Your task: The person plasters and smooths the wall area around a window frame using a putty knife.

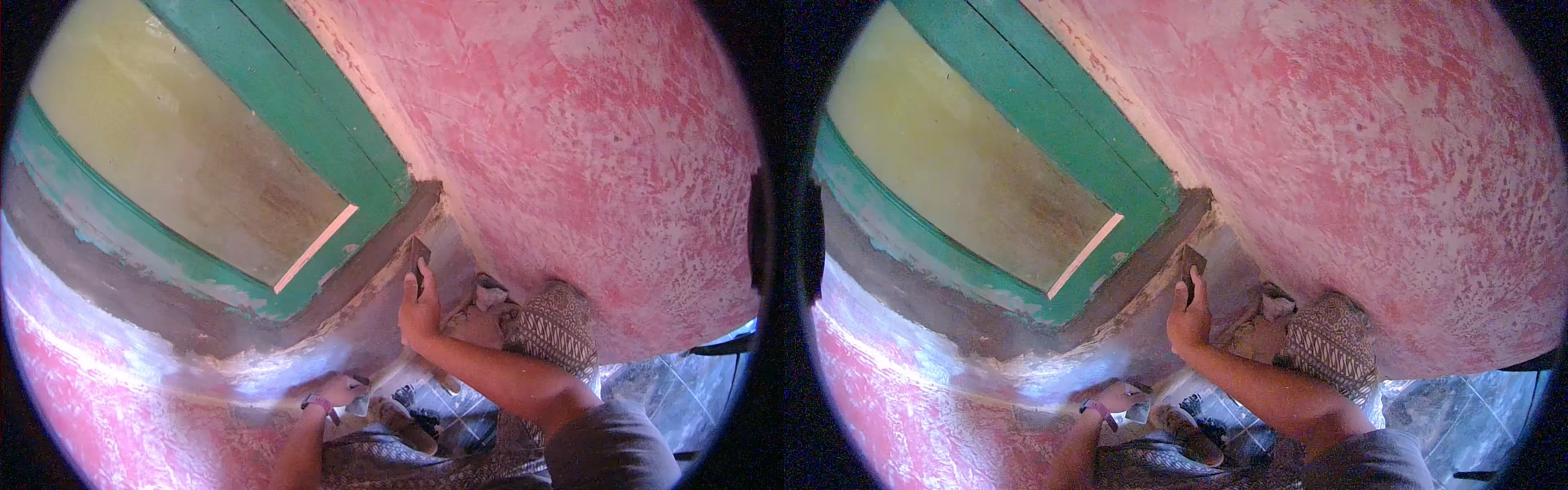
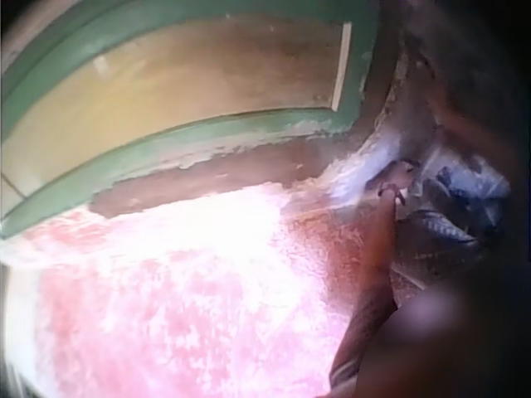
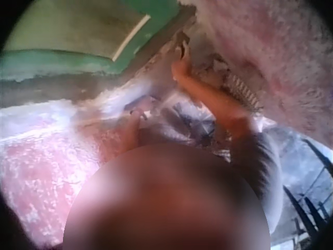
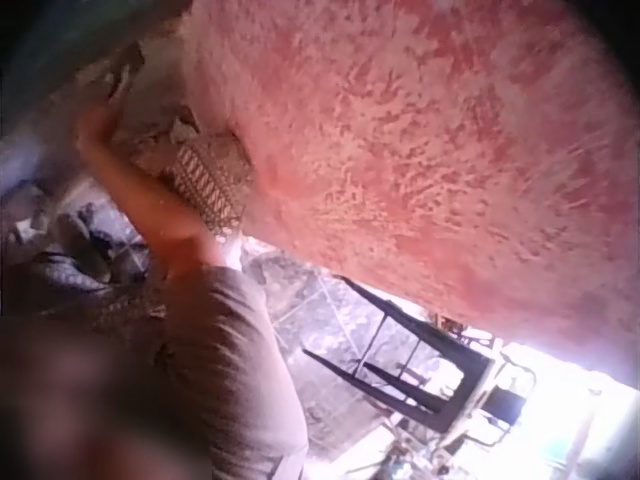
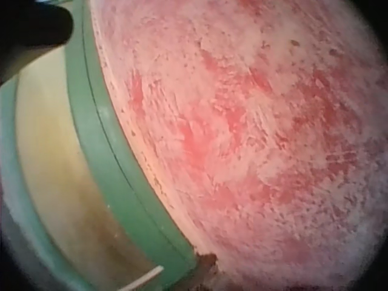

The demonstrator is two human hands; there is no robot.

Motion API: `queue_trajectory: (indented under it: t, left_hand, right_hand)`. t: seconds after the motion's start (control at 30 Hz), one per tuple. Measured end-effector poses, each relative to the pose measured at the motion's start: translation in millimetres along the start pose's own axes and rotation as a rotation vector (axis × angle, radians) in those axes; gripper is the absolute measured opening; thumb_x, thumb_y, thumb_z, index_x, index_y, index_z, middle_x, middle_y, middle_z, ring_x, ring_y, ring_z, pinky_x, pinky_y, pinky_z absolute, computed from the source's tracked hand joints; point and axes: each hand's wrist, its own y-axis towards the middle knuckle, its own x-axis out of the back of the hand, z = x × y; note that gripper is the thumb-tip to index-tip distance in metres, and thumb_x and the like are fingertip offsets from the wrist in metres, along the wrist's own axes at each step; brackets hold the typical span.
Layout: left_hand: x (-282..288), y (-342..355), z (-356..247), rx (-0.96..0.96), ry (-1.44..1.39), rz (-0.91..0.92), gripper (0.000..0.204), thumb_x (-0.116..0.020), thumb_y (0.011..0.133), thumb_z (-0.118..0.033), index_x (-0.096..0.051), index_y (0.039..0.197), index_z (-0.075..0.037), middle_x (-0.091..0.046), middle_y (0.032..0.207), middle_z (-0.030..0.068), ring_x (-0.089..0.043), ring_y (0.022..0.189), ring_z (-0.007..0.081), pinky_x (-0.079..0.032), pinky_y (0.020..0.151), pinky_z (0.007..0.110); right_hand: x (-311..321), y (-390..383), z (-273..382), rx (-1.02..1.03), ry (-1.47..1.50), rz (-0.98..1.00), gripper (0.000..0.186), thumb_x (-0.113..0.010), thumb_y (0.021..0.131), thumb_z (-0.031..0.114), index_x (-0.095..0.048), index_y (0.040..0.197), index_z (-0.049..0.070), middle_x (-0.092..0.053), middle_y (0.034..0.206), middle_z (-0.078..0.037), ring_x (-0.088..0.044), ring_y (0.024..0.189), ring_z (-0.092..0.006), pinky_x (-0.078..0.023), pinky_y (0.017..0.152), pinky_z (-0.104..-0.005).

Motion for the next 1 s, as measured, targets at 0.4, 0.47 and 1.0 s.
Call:
queue_trajectory:
  t: [0.4, 0.47, 1.0]
  left_hand:
    - [0, -5, 0, 0.029, 0.036, 0.013, 0.044, -0.064, 0.094, -0.051, -0.078, 0.109, -0.012, -0.077, 0.099, 0.0134, -0.072, 0.088, 0.0255, -0.054, 0.083, 0.038]
    - [2, -5, 1, 0.026, 0.039, 0.013, 0.044, -0.063, 0.094, -0.051, -0.078, 0.109, -0.013, -0.077, 0.099, 0.0135, -0.072, 0.089, 0.0259, -0.054, 0.084, 0.039]
    - [-1, 0, -9, -0.02, 0.076, -0.032, 0.046, -0.062, 0.095, -0.05, -0.078, 0.109, -0.01, -0.077, 0.099, 0.0124, -0.072, 0.089, 0.0242, -0.053, 0.084, 0.038]
  right_hand:
    - [1, 30, 6, -0.173, 0.132, -0.06, 0.055, -0.049, 0.107, 0.034, -0.04, 0.151, 0.003, -0.046, 0.151, -0.025, -0.046, 0.138, -0.0402, -0.036, 0.114, -0.0437]
    - [1, 27, 10, -0.167, 0.08, -0.036, 0.055, -0.048, 0.107, 0.034, -0.041, 0.151, 0.003, -0.045, 0.151, -0.025, -0.046, 0.139, -0.0391, -0.036, 0.115, -0.0445]
    - [-4, 49, -41, 0.153, -0.137, -0.191, 0.051, -0.051, 0.107, 0.034, -0.042, 0.152, 0.012, -0.061, 0.122, -0.015, -0.057, 0.06, -0.0172, -0.046, 0.047, -0.0333]
